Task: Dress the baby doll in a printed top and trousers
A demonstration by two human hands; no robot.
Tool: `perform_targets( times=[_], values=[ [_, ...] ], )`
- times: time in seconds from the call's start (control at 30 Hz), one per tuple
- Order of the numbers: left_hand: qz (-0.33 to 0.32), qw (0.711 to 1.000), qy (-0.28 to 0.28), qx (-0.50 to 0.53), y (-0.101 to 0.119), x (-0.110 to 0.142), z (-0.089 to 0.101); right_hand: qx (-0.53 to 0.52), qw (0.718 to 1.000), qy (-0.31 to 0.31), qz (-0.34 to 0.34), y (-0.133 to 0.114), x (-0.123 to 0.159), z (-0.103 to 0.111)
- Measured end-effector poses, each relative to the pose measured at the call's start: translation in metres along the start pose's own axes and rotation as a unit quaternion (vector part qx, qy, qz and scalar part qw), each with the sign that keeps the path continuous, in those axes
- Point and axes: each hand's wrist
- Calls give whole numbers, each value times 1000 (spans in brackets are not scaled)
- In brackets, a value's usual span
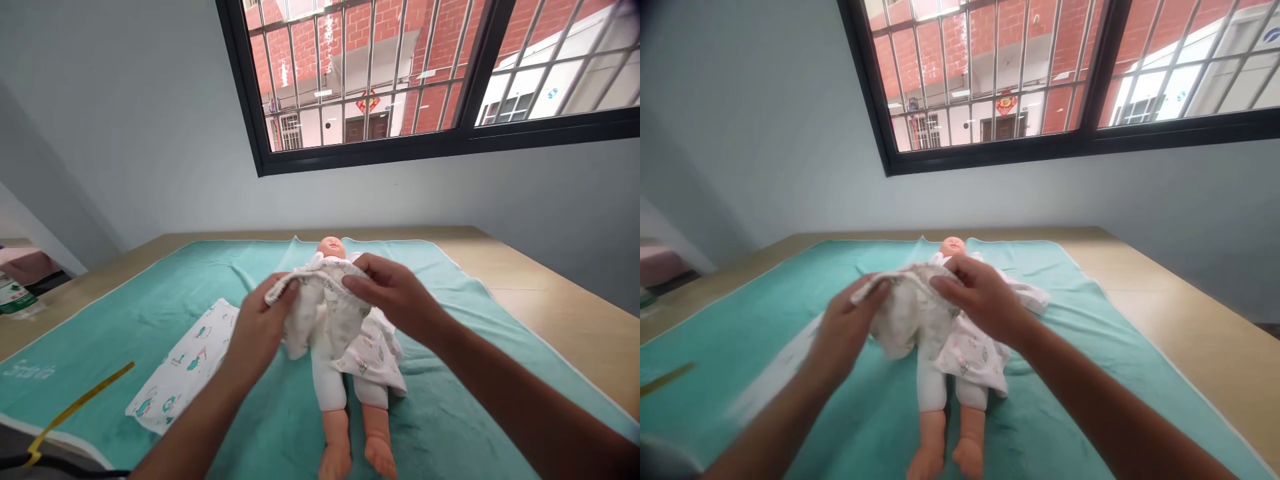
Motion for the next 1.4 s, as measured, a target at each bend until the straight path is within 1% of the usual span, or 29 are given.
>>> perform_targets(
  times=[0.07,0.13,0.17,0.2,0.23,0.27,0.3,0.33,0.4,0.47,0.5,0.57,0.63,0.67,0.7,0.73,0.77,0.8,0.87,0.9,0.93,0.97,1.03,1.1,1.13,1.2,1.27,1.3,1.4],
  values=[
    [-11,999,41,-18,10,-9,17,92,992,78,40,-14,-5,14],
    [-35,997,68,-27,29,-20,31,142,974,155,86,-37,-9,26],
    [-60,995,75,-29,42,-26,37,145,967,174,119,-51,-11,32],
    [-88,993,77,-29,56,-34,41,134,963,171,161,-67,-12,37],
    [-119,990,78,-23,70,-42,45,112,962,139,207,-84,-13,41],
    [-143,987,72,-23,84,-50,47,85,961,89,247,-102,-15,45],
    [-162,984,66,-37,97,-59,50,62,958,40,276,-119,-17,48],
    [-166,983,58,-57,108,-67,51,49,957,9,286,-134,-19,51],
    [-166,982,46,-73,120,-84,52,61,970,-26,236,-158,-30,57],
    [-156,986,35,-52,113,-99,49,102,981,-42,159,-166,-48,63],
    [-144,989,23,-33,102,-105,46,129,979,-59,144,-162,-60,65],
    [-100,994,-17,-36,68,-111,36,224,960,-111,128,-140,-84,65],
    [-61,992,-67,-83,26,-109,23,330,933,-103,98,-103,-105,60],
    [-53,987,-93,-117,4,-106,16,371,921,-89,80,-81,-112,56],
    [-63,980,-113,-150,-18,-101,10,392,915,-68,70,-58,-116,51],
    [-78,971,-131,-184,-38,-96,4,414,907,-65,53,-36,-118,45],
    [-77,958,-144,-235,-57,-92,-1,431,900,-52,47,-16,-118,39],
    [-59,953,-141,-260,-73,-88,-4,450,891,-32,49,3,-116,34],
    [-30,944,-145,-294,-98,-85,-8,464,884,-20,59,33,-109,24],
    [-20,942,-143,-302,-107,-85,-10,472,878,-7,80,44,-105,20],
    [-23,939,-140,-312,-113,-85,-11,479,870,17,116,54,-100,17],
    [-42,936,-134,-322,-117,-85,-13,478,865,41,149,63,-96,15],
    [-111,928,-131,-331,-119,-85,-20,457,867,79,185,77,-90,12],
    [-185,917,-163,-313,-116,-85,-30,424,886,102,159,88,-87,11],
    [-209,913,-187,-295,-113,-85,-37,409,895,114,136,92,-87,10],
    [-228,910,-232,-258,-109,-87,-51,388,907,138,91,98,-89,10],
    [-233,907,-255,-240,-106,-90,-65,376,914,140,58,98,-93,13],
    [-234,906,-257,-242,-106,-93,-71,375,917,129,47,97,-94,16],
    [-245,897,-251,-270,-106,-99,-83,393,916,62,54,88,-95,25]
  ],
)
Point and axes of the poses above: each hand's wrist, its own x-axis away from the middle knuckle, its own z-axis out of the back of the hand, y = z × x, and after that the axes turned 12 degrees about -z, right-handed
